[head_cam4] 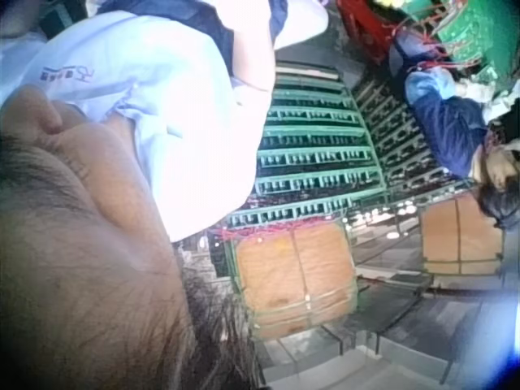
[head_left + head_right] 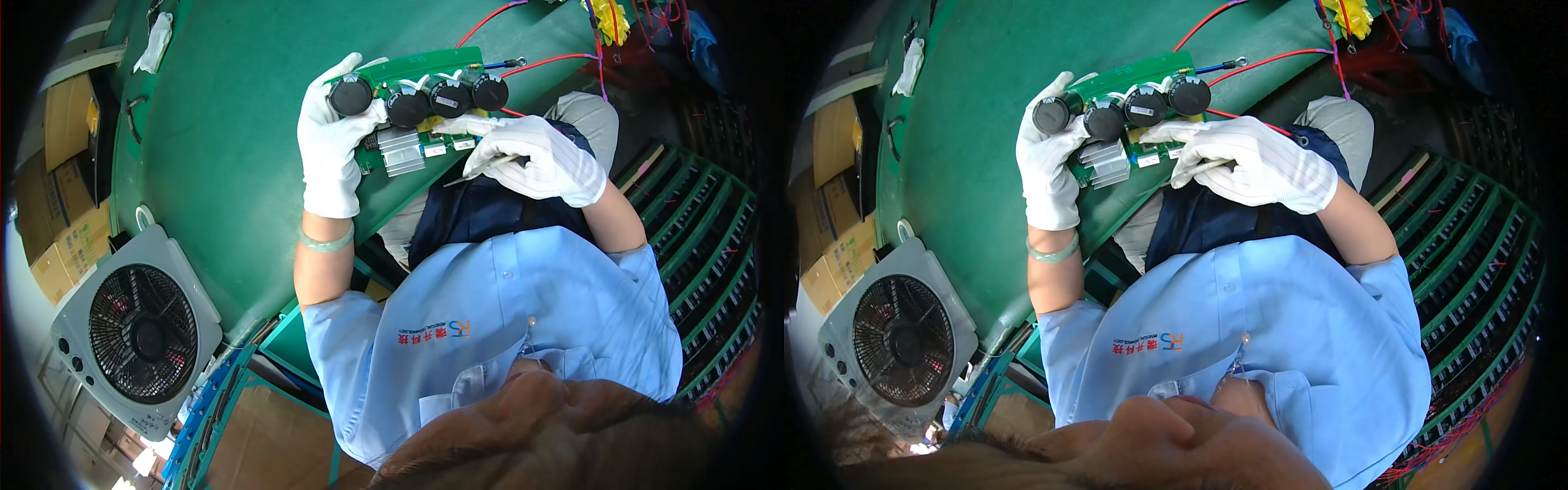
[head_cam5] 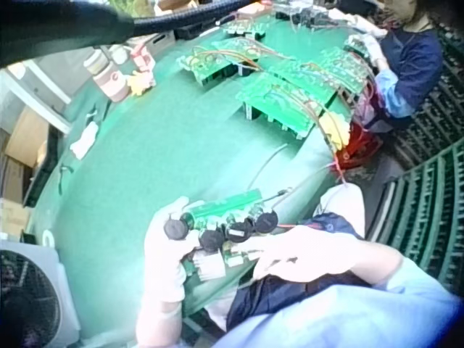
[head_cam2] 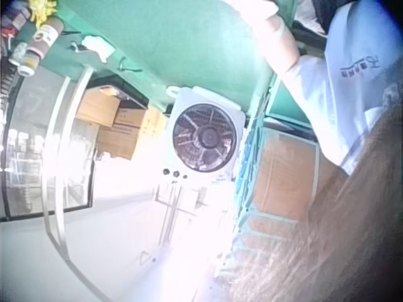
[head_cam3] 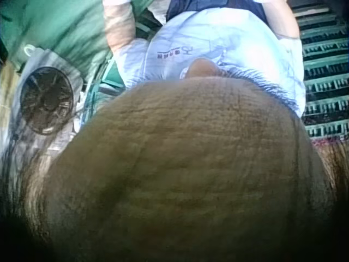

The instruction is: The person handles green circuit boards with attached wires, using a small metal tool to scrape or clean the surface of the boards. They manipulate the boards and wires, flipping them over and adjusting the components. The person places the boards on a green workbench and continues to work on them.

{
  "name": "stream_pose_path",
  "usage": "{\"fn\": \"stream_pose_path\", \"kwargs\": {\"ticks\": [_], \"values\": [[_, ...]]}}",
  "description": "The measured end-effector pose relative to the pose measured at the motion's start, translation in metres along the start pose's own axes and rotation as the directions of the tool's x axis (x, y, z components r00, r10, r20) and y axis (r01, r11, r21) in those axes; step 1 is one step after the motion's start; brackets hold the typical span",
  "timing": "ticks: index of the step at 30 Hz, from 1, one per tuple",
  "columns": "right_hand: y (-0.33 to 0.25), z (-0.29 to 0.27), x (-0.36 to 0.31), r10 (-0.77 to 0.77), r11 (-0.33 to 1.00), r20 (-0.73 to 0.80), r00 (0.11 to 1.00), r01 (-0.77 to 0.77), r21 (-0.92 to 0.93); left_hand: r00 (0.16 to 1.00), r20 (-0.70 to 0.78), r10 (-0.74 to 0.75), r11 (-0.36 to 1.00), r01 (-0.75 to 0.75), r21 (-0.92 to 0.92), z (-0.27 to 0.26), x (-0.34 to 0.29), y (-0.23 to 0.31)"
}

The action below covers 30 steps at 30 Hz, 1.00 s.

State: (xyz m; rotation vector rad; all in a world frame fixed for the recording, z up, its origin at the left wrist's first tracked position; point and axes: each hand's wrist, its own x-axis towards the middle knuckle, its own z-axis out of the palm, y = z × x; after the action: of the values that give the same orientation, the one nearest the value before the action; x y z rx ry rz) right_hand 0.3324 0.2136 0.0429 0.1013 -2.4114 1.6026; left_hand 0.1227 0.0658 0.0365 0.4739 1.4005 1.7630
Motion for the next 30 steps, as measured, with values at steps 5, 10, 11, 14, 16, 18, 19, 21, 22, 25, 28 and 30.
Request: {"fn": "stream_pose_path", "kwargs": {"ticks": [5,10,11,14,16,18,19,21,22,25,28,30], "values": [[0.001,0.010,-0.012,0.029,0.998,0.038,0.999,-0.027,-0.047,0.999,0.026,0.031,1.000,-0.031,-0.002,-0.004,0.000,-0.007],[-0.006,0.016,-0.019,0.037,0.930,0.082,0.996,-0.005,-0.367,0.999,0.036,0.006,1.000,-0.006,0.003,-0.004,0.001,-0.005],[-0.007,0.017,-0.021,0.023,0.911,0.079,0.997,0.012,-0.412,0.999,0.046,0.004,1.000,-0.003,-0.016,-0.004,0.003,-0.005],[-0.003,0.007,-0.022,-0.055,0.947,0.024,0.998,0.059,-0.316,0.999,0.044,0.015,1.000,-0.014,-0.011,-0.005,0.004,-0.002],[0.001,0.003,-0.019,-0.061,0.990,-0.141,0.988,0.042,-0.135,0.999,0.034,0.032,0.998,-0.034,0.055,0.000,0.003,0.003],[0.001,-0.004,-0.025,-0.033,0.979,-0.193,0.981,-0.008,-0.204,0.996,0.065,0.069,0.995,-0.074,0.072,-0.001,0.003,0.001],[0.001,-0.007,-0.026,-0.053,0.959,-0.193,0.980,-0.004,-0.283,0.993,0.079,0.088,0.992,-0.094,0.080,-0.002,0.003,0.001],[0.002,-0.003,-0.030,-0.022,0.972,-0.197,0.980,-0.025,-0.233,0.990,0.079,0.118,0.980,-0.129,0.154,0.000,0.001,0.001],[0.003,-0.002,-0.031,-0.004,0.977,-0.199,0.980,-0.038,-0.208,0.987,0.080,0.138,0.969,-0.151,0.194,0.001,0.001,0.000],[0.004,-0.005,-0.035,-0.010,0.979,-0.167,0.986,-0.025,-0.205,0.986,0.077,0.149,0.967,-0.161,0.195,0.008,-0.004,0.001],[0.002,-0.004,-0.040,-0.013,0.965,-0.122,0.992,-0.019,-0.260,0.985,0.102,0.140,0.968,-0.158,0.193,0.011,-0.009,0.003],[0.003,-0.001,-0.045,-0.012,0.960,-0.104,0.995,-0.018,-0.278,0.990,0.086,0.109,0.978,-0.122,0.171,0.012,-0.008,0.002]]}}
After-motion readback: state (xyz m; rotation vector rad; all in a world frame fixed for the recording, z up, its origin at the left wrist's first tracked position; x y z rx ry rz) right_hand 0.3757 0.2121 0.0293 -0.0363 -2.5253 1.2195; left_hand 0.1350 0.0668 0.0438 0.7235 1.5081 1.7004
